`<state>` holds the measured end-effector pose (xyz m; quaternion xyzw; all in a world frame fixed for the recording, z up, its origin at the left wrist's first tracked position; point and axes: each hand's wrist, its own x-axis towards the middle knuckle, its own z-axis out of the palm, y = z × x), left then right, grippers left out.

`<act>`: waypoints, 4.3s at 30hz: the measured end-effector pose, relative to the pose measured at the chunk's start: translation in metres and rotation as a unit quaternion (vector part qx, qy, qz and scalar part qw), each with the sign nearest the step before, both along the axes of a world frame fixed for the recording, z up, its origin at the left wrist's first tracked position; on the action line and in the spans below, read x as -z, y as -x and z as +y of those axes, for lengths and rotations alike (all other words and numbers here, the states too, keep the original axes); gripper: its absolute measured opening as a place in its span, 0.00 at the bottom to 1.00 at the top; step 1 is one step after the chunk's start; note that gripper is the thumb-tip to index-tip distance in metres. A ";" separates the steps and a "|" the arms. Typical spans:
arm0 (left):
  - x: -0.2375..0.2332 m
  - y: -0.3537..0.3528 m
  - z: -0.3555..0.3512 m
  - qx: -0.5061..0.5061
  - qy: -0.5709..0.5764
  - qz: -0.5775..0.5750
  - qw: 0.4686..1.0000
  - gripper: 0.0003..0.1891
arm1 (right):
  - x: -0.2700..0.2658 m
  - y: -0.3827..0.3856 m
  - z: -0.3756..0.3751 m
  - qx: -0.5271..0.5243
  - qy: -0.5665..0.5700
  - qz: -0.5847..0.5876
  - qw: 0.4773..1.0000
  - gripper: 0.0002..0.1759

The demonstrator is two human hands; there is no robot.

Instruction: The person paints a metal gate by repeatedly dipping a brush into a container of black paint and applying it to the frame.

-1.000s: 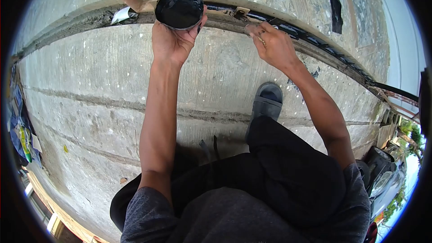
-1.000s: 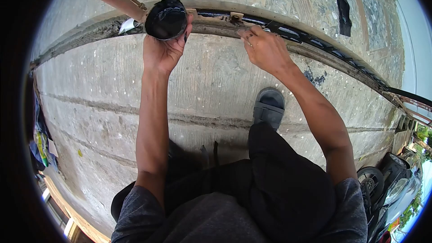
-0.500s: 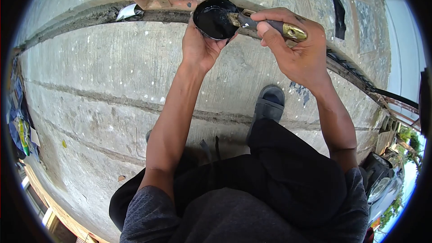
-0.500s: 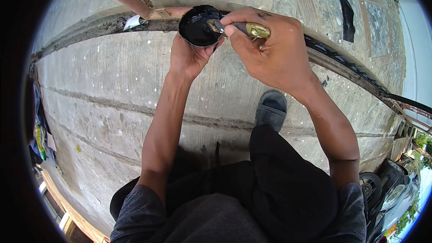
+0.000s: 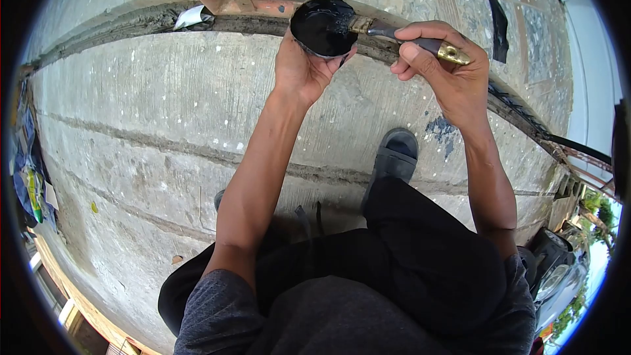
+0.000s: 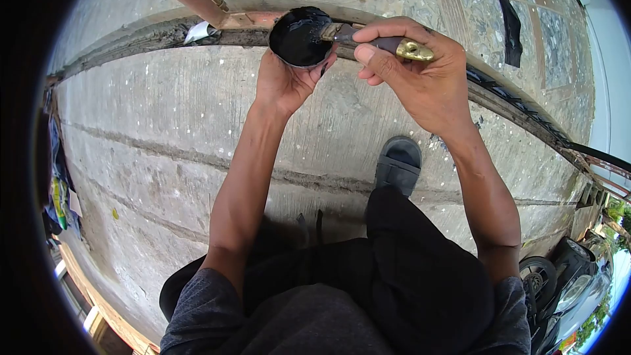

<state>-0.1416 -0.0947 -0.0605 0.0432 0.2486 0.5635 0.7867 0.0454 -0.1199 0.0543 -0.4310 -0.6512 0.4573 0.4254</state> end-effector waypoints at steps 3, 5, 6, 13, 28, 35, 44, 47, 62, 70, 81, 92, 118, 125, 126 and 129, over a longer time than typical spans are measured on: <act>-0.002 -0.001 0.001 0.002 0.003 -0.009 1.000 0.22 | 0.002 -0.005 0.007 0.009 0.028 0.036 0.999 0.10; -0.002 0.000 0.004 0.000 0.003 -0.013 1.000 0.22 | 0.003 -0.009 0.013 0.011 0.055 0.070 0.996 0.10; -0.001 0.000 0.007 -0.001 0.003 -0.014 1.000 0.22 | 0.003 -0.011 0.016 0.011 0.069 0.090 0.994 0.11; 0.007 0.022 0.022 -0.022 -0.022 -0.081 0.996 0.25 | 0.009 -0.044 0.060 0.014 0.109 0.197 0.974 0.15; 0.022 0.101 0.037 -0.090 -0.040 -0.085 0.991 0.21 | 0.104 -0.003 0.111 0.063 -0.012 -0.296 0.953 0.09; 0.022 0.099 0.036 -0.073 -0.046 -0.110 0.990 0.21 | 0.077 0.005 0.118 0.006 -0.006 -0.289 0.957 0.11; 0.024 0.104 0.037 -0.081 -0.048 -0.120 0.988 0.21 | 0.029 -0.009 0.140 -0.051 0.012 -0.322 0.945 0.11; 0.023 0.101 0.037 -0.077 -0.048 -0.113 0.989 0.21 | 0.033 -0.013 0.149 -0.094 0.007 -0.328 0.940 0.11; 0.024 0.104 0.037 -0.068 -0.067 -0.139 0.986 0.21 | 0.029 -0.028 0.175 -0.118 0.074 -0.323 0.936 0.11; 0.008 0.100 0.015 -0.115 -0.064 -0.139 0.982 0.22 | 0.048 0.006 0.200 -0.094 0.093 -0.268 0.954 0.09; -0.002 0.088 -0.033 -0.149 0.011 -0.160 0.976 0.25 | 0.072 0.022 0.216 -0.092 0.106 -0.151 0.978 0.08; -0.048 0.074 -0.039 -0.085 0.015 -0.199 0.976 0.28 | 0.098 -0.002 0.228 -0.001 0.230 -0.084 0.970 0.10; -0.074 0.105 -0.095 -0.045 0.099 -0.187 0.976 0.29 | 0.085 -0.074 0.191 0.056 0.246 -0.181 0.951 0.09; -0.081 0.089 -0.107 -0.045 0.135 -0.182 0.973 0.26 | 0.070 -0.091 0.180 0.043 0.154 -0.128 0.979 0.06; -0.082 0.086 -0.108 -0.044 0.136 -0.183 0.973 0.26 | 0.066 -0.088 0.176 0.030 0.225 -0.103 0.968 0.06; -0.088 0.081 -0.112 -0.045 0.135 -0.186 0.972 0.26 | 0.064 -0.108 0.170 0.012 0.260 -0.196 0.945 0.07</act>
